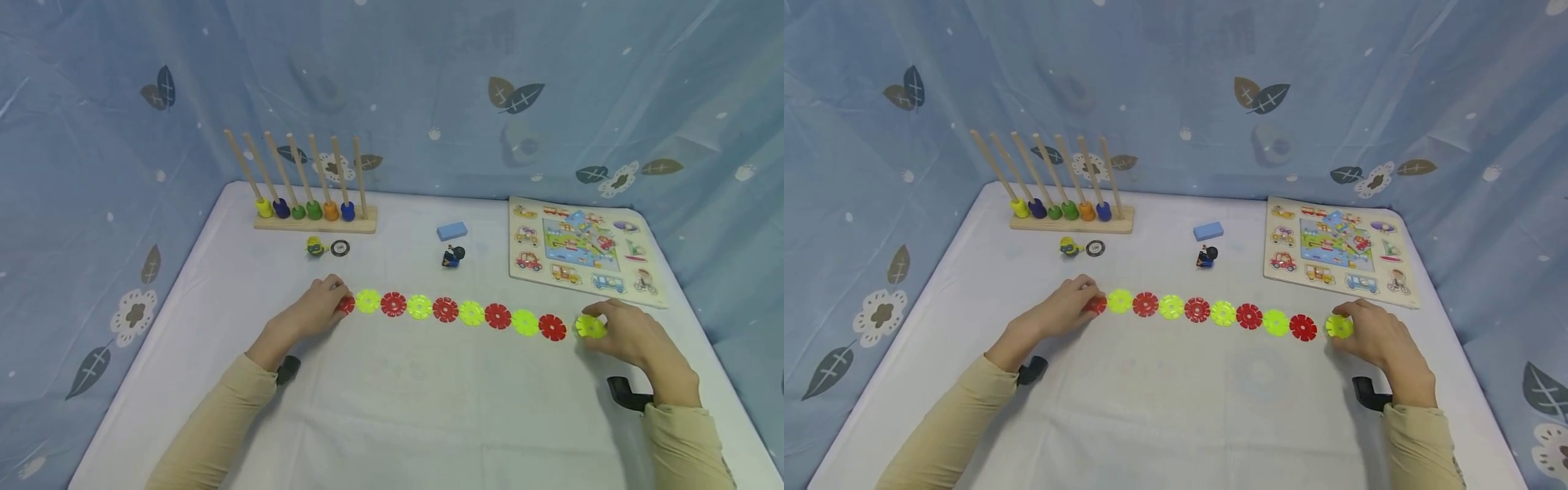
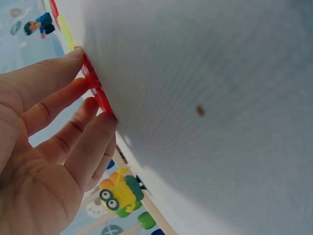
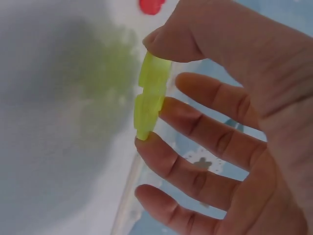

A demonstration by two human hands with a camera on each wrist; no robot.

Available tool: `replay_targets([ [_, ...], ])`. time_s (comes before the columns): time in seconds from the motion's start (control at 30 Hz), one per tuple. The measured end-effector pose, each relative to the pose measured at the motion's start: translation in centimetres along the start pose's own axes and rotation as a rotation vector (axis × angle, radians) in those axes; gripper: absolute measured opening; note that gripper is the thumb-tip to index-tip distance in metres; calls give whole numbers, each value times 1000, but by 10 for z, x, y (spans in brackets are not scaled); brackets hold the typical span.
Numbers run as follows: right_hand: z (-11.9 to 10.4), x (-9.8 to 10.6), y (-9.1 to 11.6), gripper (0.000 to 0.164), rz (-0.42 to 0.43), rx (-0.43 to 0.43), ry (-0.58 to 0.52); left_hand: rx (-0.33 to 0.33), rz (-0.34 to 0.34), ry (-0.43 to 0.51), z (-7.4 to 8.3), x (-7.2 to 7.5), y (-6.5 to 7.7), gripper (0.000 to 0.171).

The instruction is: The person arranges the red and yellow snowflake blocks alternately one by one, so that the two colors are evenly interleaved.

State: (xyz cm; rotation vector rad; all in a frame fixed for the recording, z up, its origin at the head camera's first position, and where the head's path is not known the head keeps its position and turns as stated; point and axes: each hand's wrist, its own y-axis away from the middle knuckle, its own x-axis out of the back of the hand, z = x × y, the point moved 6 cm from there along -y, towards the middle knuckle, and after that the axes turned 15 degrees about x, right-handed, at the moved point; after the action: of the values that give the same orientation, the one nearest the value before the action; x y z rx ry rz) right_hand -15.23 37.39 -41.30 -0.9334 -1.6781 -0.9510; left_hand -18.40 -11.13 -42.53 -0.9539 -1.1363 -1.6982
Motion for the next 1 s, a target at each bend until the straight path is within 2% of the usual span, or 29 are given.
replay_targets([
  [0.13, 3, -8, 2, 51, -30, -8, -43, -12, -3, -5, 2, 0, 0, 29],
  [0.37, 0, -11, 7, 54, -36, -24, -59, -29, -11, 1, 4, -1, -4, 28],
  [0.67, -7, -13, 10, 51, -1, -13, -51, -31, -17, 6, 1, 1, -8, 33],
  [1.0, -13, -12, 2, 50, 3, -4, -52, 8, -3, 52, -10, -3, -3, 35],
])
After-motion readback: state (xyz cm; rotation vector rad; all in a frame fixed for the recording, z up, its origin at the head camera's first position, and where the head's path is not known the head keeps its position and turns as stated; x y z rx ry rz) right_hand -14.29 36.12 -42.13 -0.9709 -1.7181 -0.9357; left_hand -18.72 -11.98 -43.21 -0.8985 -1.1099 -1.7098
